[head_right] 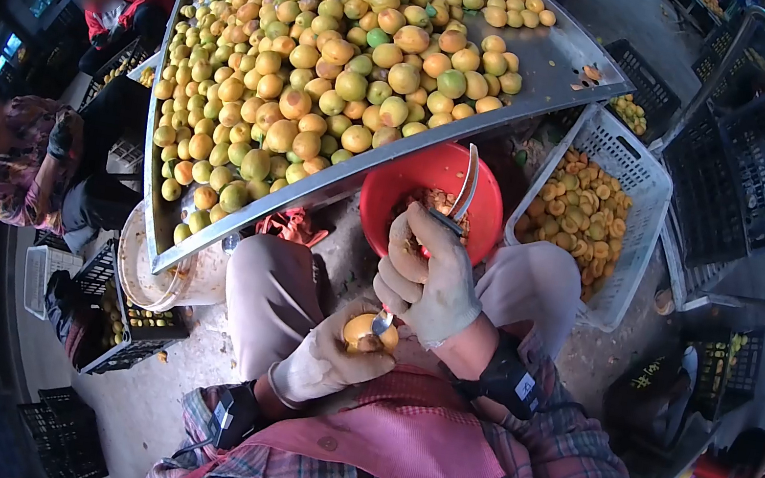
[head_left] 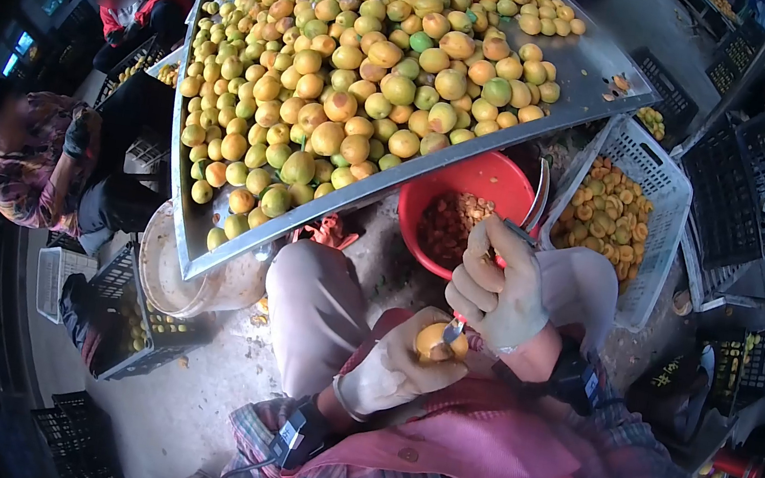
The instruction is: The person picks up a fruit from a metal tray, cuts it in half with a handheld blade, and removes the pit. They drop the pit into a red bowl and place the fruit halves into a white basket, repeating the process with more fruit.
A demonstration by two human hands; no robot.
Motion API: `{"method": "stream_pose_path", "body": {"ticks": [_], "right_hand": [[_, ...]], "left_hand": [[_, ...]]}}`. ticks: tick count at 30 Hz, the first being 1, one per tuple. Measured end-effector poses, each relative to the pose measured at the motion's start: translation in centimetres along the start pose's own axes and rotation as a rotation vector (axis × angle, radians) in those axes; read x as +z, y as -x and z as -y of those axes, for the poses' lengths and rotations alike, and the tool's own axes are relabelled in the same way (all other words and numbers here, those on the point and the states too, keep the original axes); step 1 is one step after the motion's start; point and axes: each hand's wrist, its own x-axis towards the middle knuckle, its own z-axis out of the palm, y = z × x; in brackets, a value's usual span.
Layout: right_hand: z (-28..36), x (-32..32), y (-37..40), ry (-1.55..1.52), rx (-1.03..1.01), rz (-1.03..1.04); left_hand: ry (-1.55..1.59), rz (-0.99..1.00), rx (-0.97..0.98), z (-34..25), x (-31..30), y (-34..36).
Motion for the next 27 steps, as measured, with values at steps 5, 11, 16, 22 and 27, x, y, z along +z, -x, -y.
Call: {"method": "stream_pose_path", "body": {"ticks": [5,11,16,22,27], "right_hand": [[0.0,-0.9,-0.2,-0.161,0.149,-0.043],[-0.6,-1.4,-0.3,-0.155,0.074,-0.039],[1.4,-1.5,0.0,-0.052,-0.159,-0.032],[0.9,-1.4,2.2,0.665,0.013,-0.187],[-3.0,-3.2,2.2,0.72,0.072,-0.086]], "left_hand": [[-0.141,0.01,0.064,-0.5,0.2,0.2],[-0.099,-0.008,0.021,0.1,-0.3,-0.4],[0.02,-0.1,0.041,1.1,-0.7,-0.6],[0.022,-0.218,0.081,0.1,-1.0,-0.7],[-0.001,-0.258,0.099,0.9,-1.2,-2.0]]}}
